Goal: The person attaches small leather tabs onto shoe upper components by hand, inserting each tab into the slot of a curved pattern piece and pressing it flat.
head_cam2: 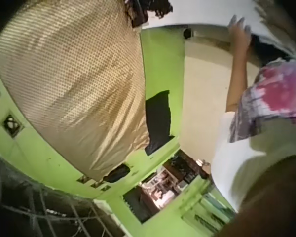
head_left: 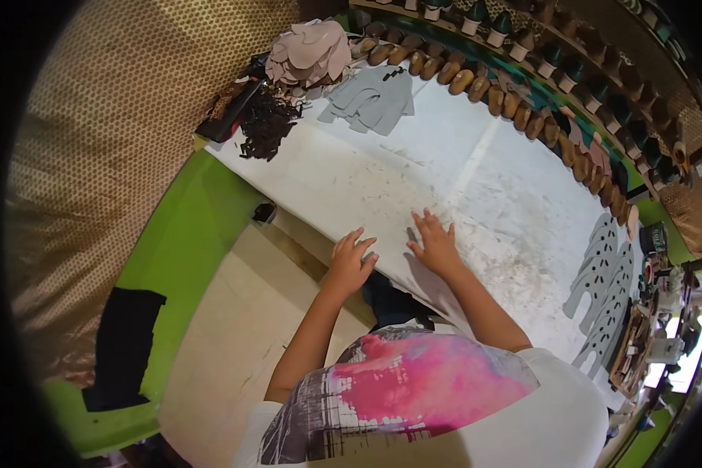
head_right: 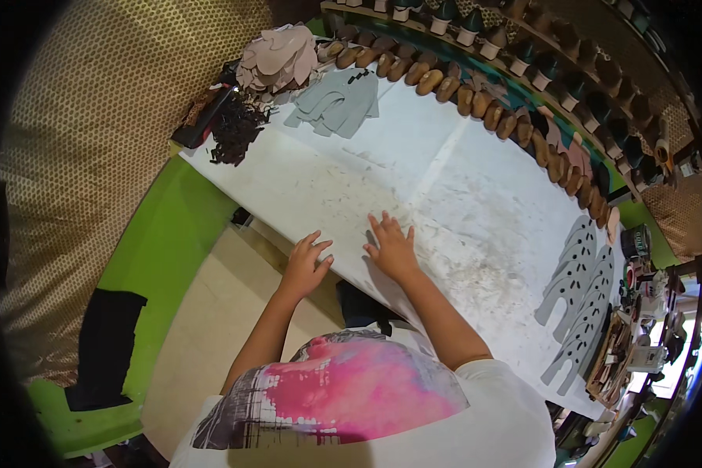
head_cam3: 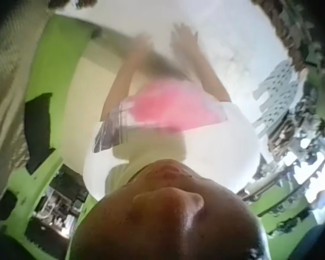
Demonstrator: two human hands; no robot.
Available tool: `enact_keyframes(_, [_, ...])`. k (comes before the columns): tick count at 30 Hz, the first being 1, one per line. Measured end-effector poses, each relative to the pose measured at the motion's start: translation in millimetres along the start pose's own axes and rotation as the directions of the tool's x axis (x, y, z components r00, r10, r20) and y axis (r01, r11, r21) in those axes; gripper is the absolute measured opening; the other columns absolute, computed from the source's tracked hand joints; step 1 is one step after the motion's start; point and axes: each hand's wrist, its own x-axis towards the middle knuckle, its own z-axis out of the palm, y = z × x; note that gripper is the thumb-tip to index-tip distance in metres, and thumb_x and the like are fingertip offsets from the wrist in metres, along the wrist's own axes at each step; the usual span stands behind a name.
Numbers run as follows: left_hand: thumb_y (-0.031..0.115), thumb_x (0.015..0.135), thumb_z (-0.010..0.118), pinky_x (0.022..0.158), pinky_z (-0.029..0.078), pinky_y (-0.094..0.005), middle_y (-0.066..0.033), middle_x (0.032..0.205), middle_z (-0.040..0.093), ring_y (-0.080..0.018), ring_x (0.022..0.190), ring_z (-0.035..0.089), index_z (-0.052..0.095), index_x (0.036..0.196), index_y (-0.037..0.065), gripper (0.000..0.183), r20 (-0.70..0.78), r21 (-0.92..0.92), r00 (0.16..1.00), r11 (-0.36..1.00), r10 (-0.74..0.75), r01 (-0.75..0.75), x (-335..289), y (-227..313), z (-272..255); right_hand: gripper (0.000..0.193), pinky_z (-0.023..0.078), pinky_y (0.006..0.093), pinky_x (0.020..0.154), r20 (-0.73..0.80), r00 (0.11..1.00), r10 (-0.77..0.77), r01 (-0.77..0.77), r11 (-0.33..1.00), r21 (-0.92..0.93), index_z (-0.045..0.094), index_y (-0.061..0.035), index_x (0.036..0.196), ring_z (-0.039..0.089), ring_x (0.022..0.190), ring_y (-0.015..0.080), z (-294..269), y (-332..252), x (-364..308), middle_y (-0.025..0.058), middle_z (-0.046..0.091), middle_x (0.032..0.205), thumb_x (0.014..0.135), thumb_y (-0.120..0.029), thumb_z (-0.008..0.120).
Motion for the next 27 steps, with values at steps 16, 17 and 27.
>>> enact_keyframes(16, [0.023,0.085,0.061,0.095,0.04,-0.0411,-0.0159,0.122,0.055,-0.034,0.112,0.051,0.065,0.105,0.007,0.026,0.196,-0.027,0.98,0.999,-0.041,0.047,116.3,-107.8,-75.1,0.052,0.023,0.0567,0.106,-0.256,0.965,0.062,-0.084,0.994,-0.073,0.049,-0.0163,0.129,0.034,0.131,0.0303,2.1,-33.3,280.4,0.0115,0.041,0.139,0.081,-0.029,0.063])
enact_keyframes(17, [0.022,0.085,0.061,0.094,0.041,-0.0409,-0.0161,0.12,0.056,-0.0344,0.111,0.052,0.065,0.104,0.007,0.025,0.168,-0.031,0.985,0.999,-0.036,0.041,125.8,-111.0,-77.0,0.053,0.023,0.0563,0.106,-0.29,0.956,0.056,-0.087,0.992,-0.095,0.049,-0.0163,0.129,0.033,0.131,0.0308,1.0,-36.3,297.0,0.012,0.04,0.139,0.08,-0.031,0.064])
enact_keyframes(27, [0.019,0.084,0.06,0.093,0.041,-0.0414,-0.0186,0.115,0.058,-0.0349,0.109,0.053,0.067,0.099,0.005,0.022,0.12,-0.15,0.989,0.986,0.09,-0.071,234.8,-167.9,-71.5,0.049,0.03,0.0546,0.102,-0.217,0.976,-0.013,-0.069,0.927,-0.368,0.052,-0.0145,0.124,0.041,0.125,0.0357,15.9,-35.2,319.3,0.0136,0.045,0.136,0.08,-0.034,0.064])
